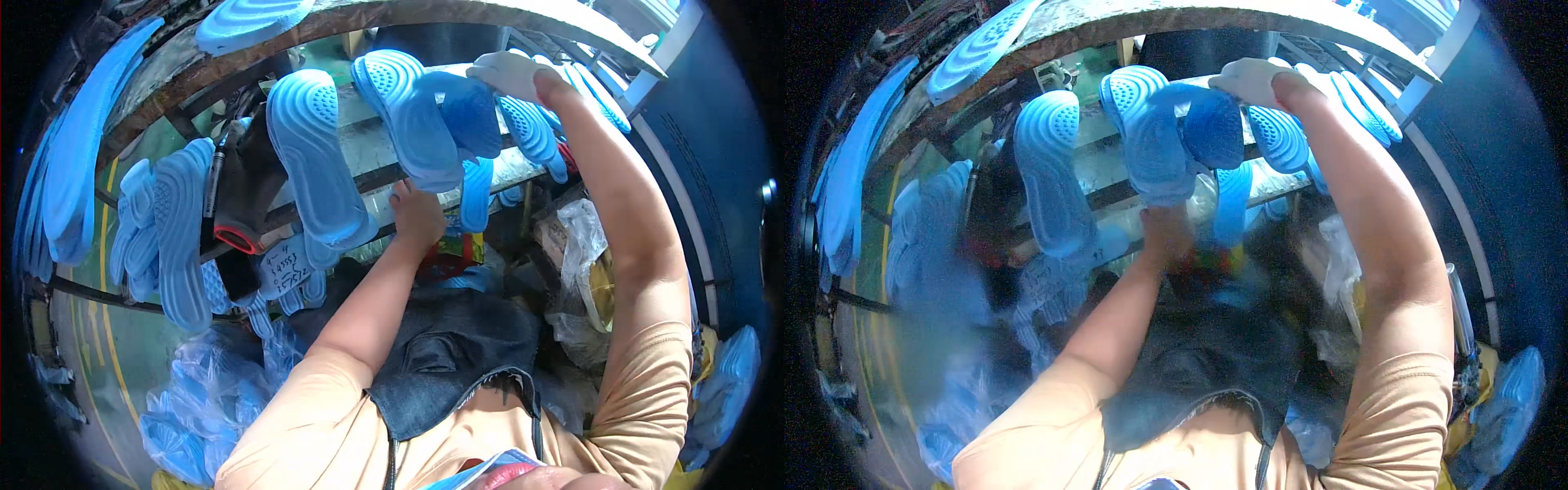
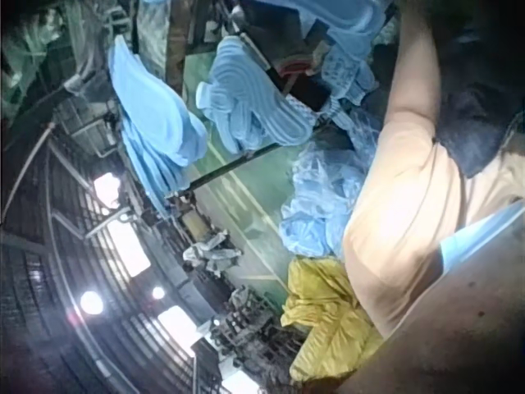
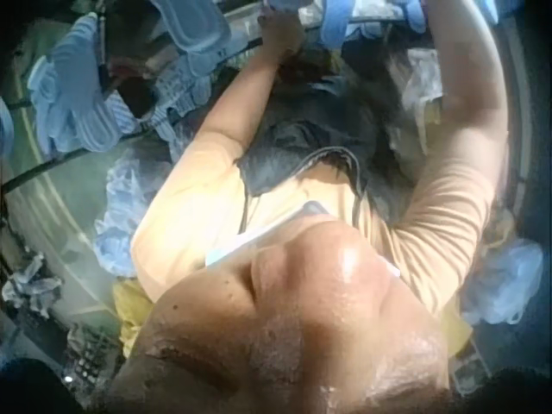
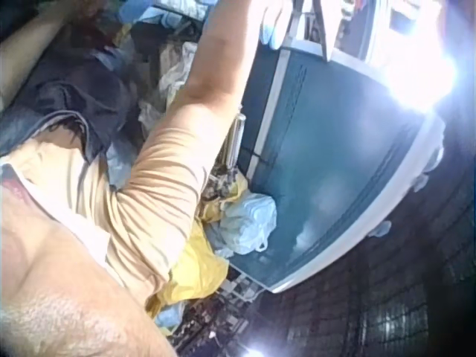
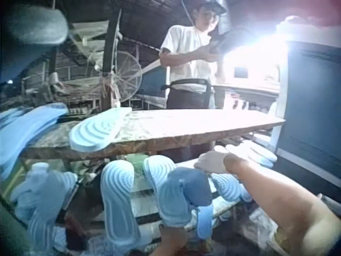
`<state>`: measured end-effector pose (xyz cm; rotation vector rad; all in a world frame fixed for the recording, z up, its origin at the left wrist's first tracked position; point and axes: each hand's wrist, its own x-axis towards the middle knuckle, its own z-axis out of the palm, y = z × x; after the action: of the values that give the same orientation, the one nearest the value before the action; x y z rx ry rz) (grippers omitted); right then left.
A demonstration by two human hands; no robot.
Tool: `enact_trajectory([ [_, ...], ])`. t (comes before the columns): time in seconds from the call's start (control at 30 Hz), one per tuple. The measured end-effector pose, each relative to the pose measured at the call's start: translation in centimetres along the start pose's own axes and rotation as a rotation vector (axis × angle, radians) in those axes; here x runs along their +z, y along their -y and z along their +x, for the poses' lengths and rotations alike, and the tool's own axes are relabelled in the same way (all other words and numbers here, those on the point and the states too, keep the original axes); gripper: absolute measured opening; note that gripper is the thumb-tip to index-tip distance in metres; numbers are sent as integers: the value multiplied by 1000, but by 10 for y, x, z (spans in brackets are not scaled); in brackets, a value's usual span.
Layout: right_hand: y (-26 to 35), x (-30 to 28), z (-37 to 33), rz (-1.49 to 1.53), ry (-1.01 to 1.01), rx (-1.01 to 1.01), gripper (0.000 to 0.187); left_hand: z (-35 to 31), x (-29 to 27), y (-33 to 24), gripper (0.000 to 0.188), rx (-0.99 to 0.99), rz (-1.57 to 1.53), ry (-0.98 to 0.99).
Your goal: The person picks up blue plastic slippers from a pile on the floor and places them onto a metal rack. They handle the slippers one by one, arranging them in a row on the rack. The person wears white gloves and a face mask while performing the task.
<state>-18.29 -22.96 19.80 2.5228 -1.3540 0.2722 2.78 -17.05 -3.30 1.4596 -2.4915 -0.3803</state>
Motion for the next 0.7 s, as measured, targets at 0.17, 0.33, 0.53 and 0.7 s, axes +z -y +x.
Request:
enact_trajectory([
  [0.17,-96,40,-13,248,237,529,19,10,-4,-14,32,43,12,5],
  [0.33,-76,12,-20,199,204,26,14,5,-2,-4,37,-32,31,-37],
  [0.53,70,-108,-53,360,250,776,37,7,-11,13,63,-129,-235,16],
  [0.7,106,-195,-180,186,105,759,33,-35,-57,-5,76,57,-1832,859],
])
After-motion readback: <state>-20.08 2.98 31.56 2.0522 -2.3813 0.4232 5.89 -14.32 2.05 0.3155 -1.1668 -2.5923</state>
